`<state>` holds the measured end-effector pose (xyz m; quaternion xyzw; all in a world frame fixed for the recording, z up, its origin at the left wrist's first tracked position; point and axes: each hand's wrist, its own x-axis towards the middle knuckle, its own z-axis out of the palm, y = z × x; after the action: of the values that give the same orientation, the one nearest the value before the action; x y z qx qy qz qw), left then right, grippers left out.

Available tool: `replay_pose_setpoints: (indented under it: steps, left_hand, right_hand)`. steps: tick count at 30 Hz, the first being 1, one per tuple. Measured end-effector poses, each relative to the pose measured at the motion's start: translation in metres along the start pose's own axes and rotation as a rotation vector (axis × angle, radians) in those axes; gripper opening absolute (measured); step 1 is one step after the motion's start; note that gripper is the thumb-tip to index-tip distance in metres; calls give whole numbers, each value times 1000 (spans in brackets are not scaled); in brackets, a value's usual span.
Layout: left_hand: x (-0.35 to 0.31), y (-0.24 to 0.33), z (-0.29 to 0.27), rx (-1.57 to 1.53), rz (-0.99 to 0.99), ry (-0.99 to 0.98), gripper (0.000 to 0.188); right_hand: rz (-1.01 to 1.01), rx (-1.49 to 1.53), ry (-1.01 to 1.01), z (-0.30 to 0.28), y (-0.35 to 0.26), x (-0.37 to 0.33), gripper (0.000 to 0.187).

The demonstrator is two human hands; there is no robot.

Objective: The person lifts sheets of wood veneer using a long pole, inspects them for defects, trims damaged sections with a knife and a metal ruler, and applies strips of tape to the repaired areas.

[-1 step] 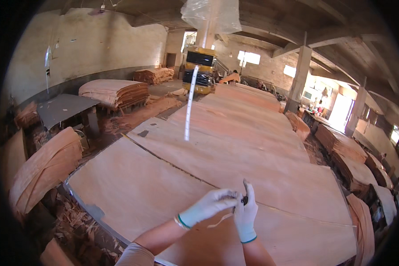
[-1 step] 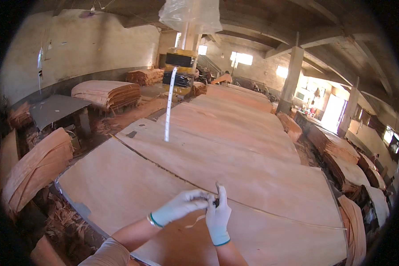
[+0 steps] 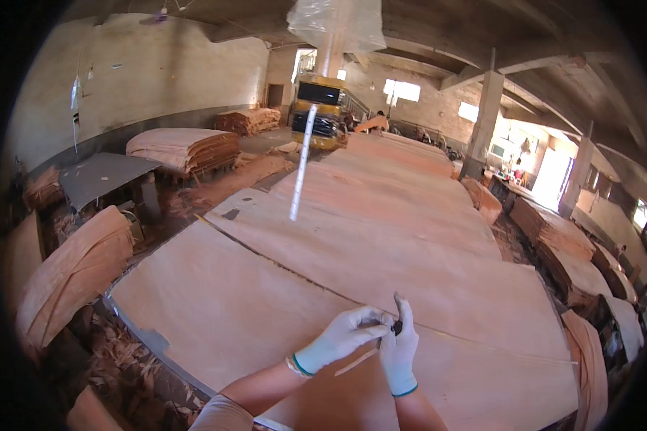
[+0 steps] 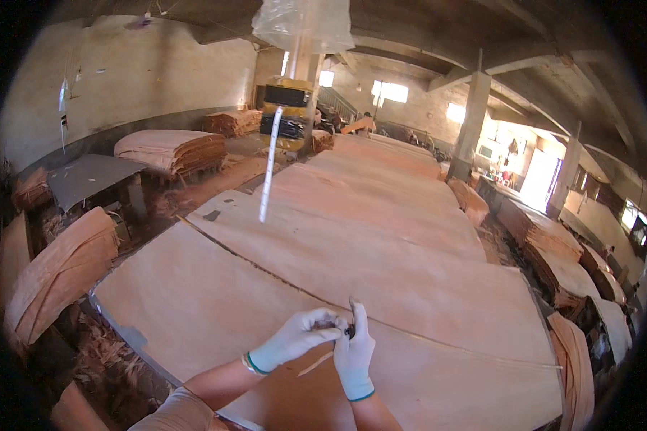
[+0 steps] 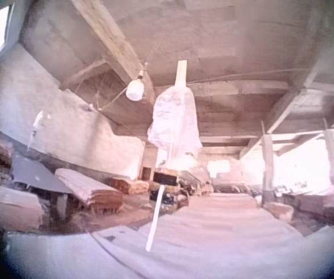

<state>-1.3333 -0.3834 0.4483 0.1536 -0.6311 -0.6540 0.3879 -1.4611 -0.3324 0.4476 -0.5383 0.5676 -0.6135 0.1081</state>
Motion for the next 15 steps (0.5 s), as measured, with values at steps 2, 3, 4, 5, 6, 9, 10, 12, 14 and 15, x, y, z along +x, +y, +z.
replay_pose_setpoints:
  steps: [2,3,4,5,6,9,10,12,14,15]
  left_hand:
    - [-4,-13,38,193,45,-27,22]
    - [-23,-10,58,180,-20,-22,20]
    - [-32,-10,67,162,-72,-33,17]
    - [-42,-23,79,71,-126,-12,15]
    - [-53,-46,98,-44,-178,-15,14]
    - [-68,-81,158,-138,-238,98,13]
    - [-77,-99,173,-124,-270,111,14]
    - [-114,-151,204,-106,-468,79,13]
    - [-150,-194,235,-123,-648,40,13]
    - [-170,-213,250,-148,-718,67,11]
  right_hand:
    - [-9,-42,0,-47,9,-26,44]
    - [237,321,-75,-63,0,-34,48]
    - [391,363,-140,-83,-6,-55,49]
    - [547,422,-196,-102,-13,-74,49]
    - [641,507,-208,-125,-5,-100,46]
    - [730,392,-169,-191,34,-187,19]
    - [731,311,-167,-211,54,-221,15]
    - [824,161,-205,-252,71,-284,19]
    - [858,-52,-277,-291,98,-344,21]
    - [873,-88,-305,-304,107,-369,22]
